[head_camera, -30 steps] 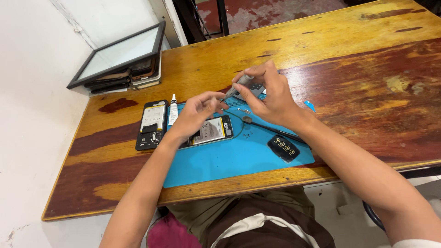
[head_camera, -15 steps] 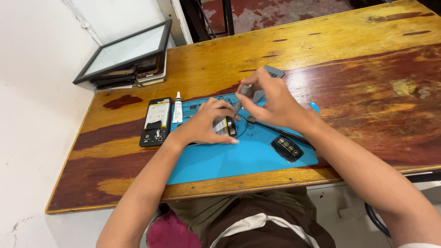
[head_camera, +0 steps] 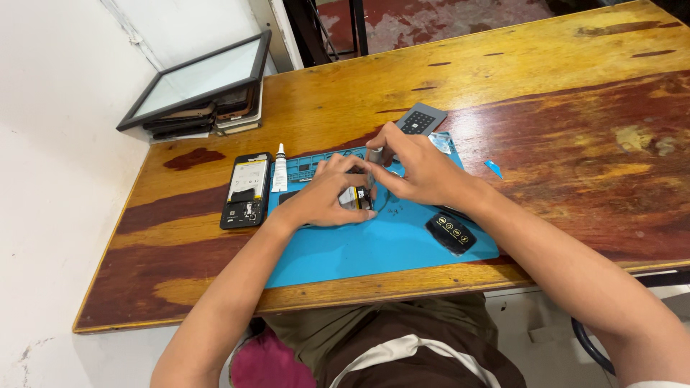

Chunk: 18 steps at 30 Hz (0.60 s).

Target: The person uses a screwdriver to remove screws from a disassembled smartphone, then picks up a different smartphone to check its screen and responsiveness. They place it back and continue unscrewing components from the first phone.

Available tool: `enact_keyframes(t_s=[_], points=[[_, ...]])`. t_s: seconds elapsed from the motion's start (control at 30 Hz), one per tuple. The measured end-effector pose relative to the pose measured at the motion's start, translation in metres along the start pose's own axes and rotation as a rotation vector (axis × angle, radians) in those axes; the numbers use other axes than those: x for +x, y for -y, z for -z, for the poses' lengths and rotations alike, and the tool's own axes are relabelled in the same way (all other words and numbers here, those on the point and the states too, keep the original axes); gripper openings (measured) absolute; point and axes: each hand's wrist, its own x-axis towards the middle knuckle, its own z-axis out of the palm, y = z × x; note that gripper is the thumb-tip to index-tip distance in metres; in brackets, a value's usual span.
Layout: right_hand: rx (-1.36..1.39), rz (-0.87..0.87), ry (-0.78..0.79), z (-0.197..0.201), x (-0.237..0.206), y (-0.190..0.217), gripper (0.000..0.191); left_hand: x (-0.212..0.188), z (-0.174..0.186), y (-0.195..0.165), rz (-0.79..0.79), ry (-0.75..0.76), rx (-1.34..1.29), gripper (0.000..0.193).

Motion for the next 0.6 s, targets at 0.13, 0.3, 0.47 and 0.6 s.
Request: enact_keyframes(t_s=[0.13,0.3,0.47,0.6], points=[[-0.012,0.032,0.003,-0.0001,0.0001,-0.0005,0.026,0.0005,-0.0007,-0.0011,0.016,0.010,-0.002,0.033],[0.002,0.033,0.017,-0.0019,-0.0011,-0.0029,0.025,0.0006,-0.0002,-0.0006,0.010,0.014,-0.010,0.034],[0.017,0.014,0.062,-0.0020,-0.0005,-0.0047,0.025,0.0018,-0.0021,0.0020,0.009,0.015,-0.006,0.035],[0.045,0.019,0.109,0.0006,0.0007,-0.0021,0.028,-0.0001,-0.0033,0.0034,-0.012,0.001,-0.039,0.033]])
